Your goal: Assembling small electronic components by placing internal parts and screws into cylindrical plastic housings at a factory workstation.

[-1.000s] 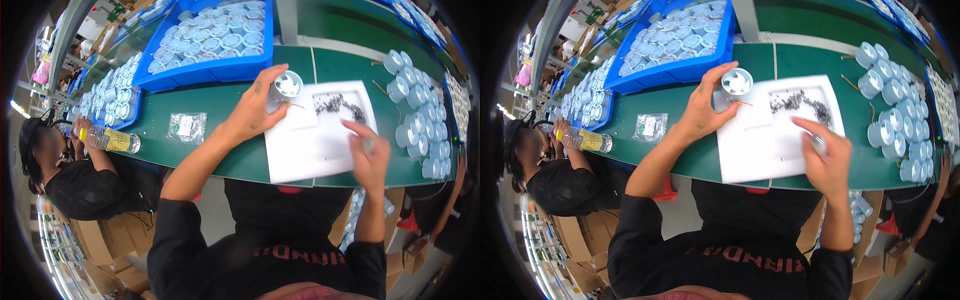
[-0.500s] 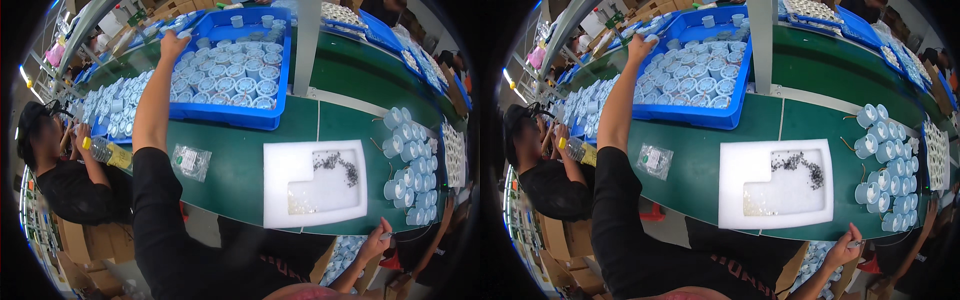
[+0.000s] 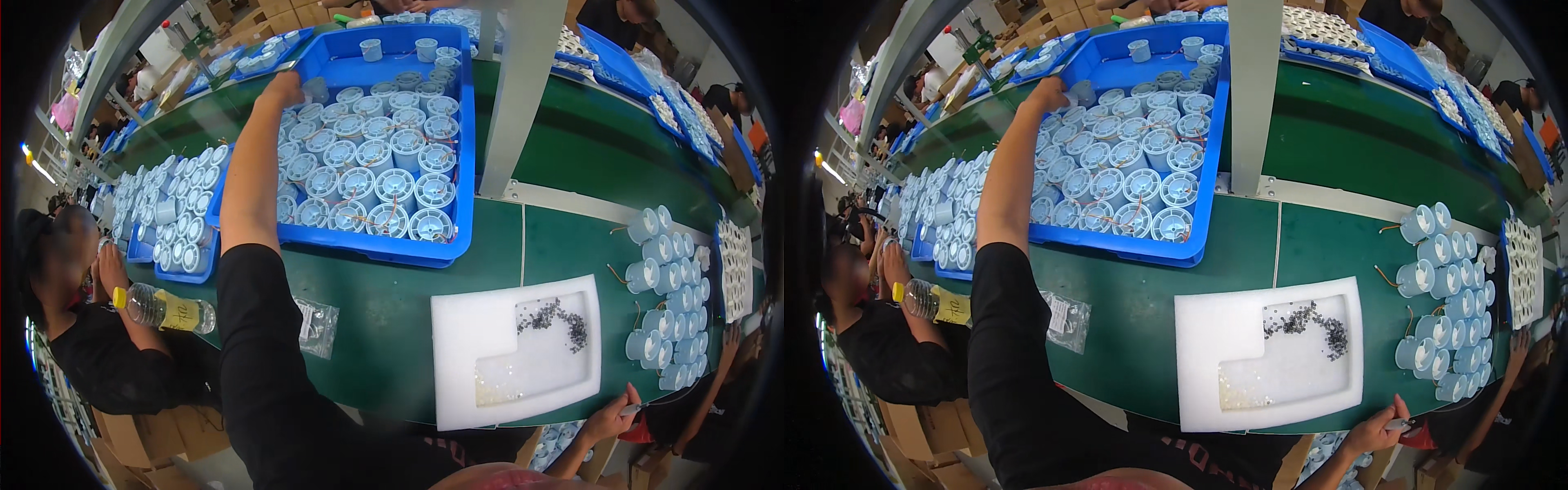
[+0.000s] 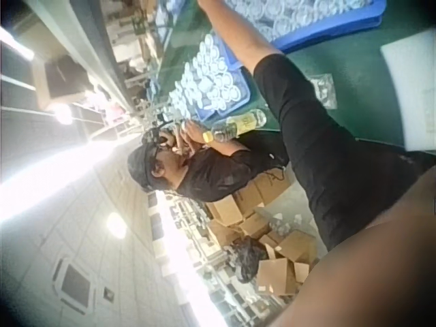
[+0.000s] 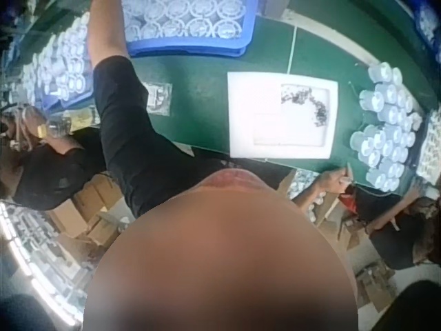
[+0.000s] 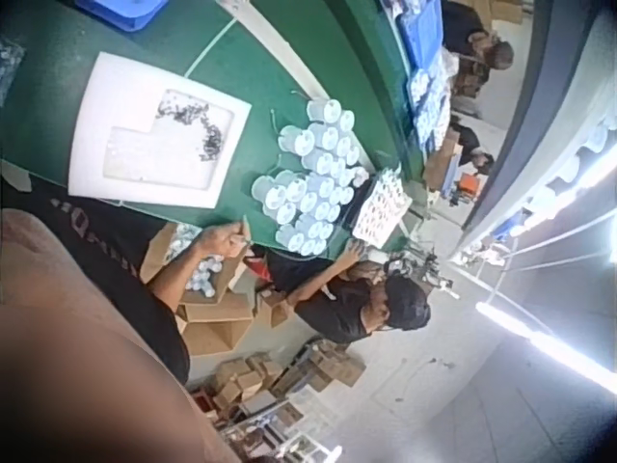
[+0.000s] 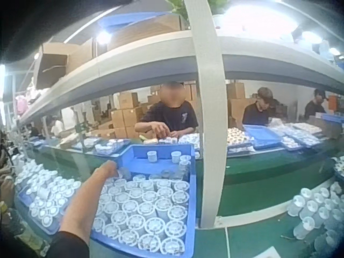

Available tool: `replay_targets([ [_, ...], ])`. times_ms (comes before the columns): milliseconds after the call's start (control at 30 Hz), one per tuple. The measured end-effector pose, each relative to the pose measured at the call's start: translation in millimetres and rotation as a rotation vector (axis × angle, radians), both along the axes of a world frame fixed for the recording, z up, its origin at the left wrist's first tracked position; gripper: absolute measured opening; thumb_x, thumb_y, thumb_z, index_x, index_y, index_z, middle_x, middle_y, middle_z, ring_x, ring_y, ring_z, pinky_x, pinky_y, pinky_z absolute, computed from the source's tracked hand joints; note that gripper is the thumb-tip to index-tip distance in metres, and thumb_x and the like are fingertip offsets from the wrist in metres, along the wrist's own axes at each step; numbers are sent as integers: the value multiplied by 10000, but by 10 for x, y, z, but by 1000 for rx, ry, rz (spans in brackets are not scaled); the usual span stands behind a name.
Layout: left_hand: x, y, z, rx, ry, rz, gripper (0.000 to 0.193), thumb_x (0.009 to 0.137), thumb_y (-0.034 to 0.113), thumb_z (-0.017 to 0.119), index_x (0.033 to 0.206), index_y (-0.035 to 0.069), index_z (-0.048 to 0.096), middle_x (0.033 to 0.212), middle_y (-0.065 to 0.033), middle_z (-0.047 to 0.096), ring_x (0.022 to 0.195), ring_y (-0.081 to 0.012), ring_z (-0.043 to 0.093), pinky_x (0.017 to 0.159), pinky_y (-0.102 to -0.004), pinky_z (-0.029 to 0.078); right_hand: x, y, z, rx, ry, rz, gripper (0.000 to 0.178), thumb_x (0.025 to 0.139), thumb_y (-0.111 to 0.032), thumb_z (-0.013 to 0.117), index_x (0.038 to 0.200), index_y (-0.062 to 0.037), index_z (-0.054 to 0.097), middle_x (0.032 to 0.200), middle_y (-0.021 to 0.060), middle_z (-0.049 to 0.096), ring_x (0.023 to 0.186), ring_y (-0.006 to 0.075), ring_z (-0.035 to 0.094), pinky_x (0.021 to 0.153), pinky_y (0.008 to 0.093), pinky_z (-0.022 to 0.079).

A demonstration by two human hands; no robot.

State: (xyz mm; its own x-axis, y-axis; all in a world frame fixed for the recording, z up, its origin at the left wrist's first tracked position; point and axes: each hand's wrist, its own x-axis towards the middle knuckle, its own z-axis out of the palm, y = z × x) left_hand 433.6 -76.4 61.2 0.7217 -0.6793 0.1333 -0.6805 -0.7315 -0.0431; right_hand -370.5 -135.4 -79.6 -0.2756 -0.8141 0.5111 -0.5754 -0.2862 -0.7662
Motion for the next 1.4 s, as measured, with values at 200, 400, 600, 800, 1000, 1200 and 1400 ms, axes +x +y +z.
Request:
replay_targets([
  [200, -117, -108, -66, 118, 144, -44, 365, 738, 193, 588, 1034, -8, 662, 1109, -254, 618, 1080, -374, 581, 922, -403, 465, 37, 45, 42, -8, 77, 12, 202, 895, -33, 477, 992, 56, 630, 923, 105, 612, 811, 181, 543, 763, 288, 436],
  [400, 20, -122, -113, -106, -8, -142, 305, 718, 180, 560, 910, -35, 660, 995, -277, 639, 977, -402, 612, 809, -444, 485, 129, -17, 350, 350, 14, 159, 211, 943, -102, 514, 1079, 21, 618, 906, 77, 602, 816, 120, 533, 672, 238, 452],
  [600, -994, 195, 323, -431, -49, -527, 355, 846, 61, 511, 1187, -8, 581, 1091, -196, 640, 1023, -312, 624, 895, -358, 476, 607, -702, 1010, -98, 533, 291, 378, 808, -24, 572, 1184, -58, 582, 1071, 175, 560, 906, 378, 591, 768, 418, 490],
  [800, -3382, 480, 390, -547, 16, -969, 320, 780, -74, 531, 1079, 10, 608, 1036, -153, 644, 937, -294, 636, 819, -315, 485, 432, -671, 989, 239, 882, 176, 160, 814, -112, 611, 945, -23, 587, 916, 179, 582, 770, 379, 602, 649, 459, 482],
  [1000, -4694, 585, 198, -399, 621, -1264, 463, 769, 25, 657, 1221, 9, 558, 1174, -166, 585, 1049, -315, 587, 894, -362, 474, 387, -149, 1192, 197, -379, 599, 239, 958, -243, 544, 903, -14, 580, 668, -34, 498, 537, 36, 439, 452, 203, 339],
  [1200, -5087, 368, -48, -652, 1702, -1109, 652, 839, 158, 654, 1403, 9, 365, 1329, -125, 496, 1205, -230, 492, 1036, -393, 375, 1119, 216, 1300, 667, -831, 1073, 206, 950, -228, 554, 941, -26, 593, 666, -20, 531, 488, 33, 418, 421, 189, 318],
  [1400, -4736, 507, -334, -915, 1625, -814, 573, 837, 257, 625, 1327, 13, 458, 1279, -134, 521, 1160, -236, 535, 1006, -362, 414, 1124, 123, 1259, 486, -277, 1049, 410, 899, -198, 621, 1229, 26, 527, 820, 31, 599, 596, 47, 479, 487, 184, 371],
])
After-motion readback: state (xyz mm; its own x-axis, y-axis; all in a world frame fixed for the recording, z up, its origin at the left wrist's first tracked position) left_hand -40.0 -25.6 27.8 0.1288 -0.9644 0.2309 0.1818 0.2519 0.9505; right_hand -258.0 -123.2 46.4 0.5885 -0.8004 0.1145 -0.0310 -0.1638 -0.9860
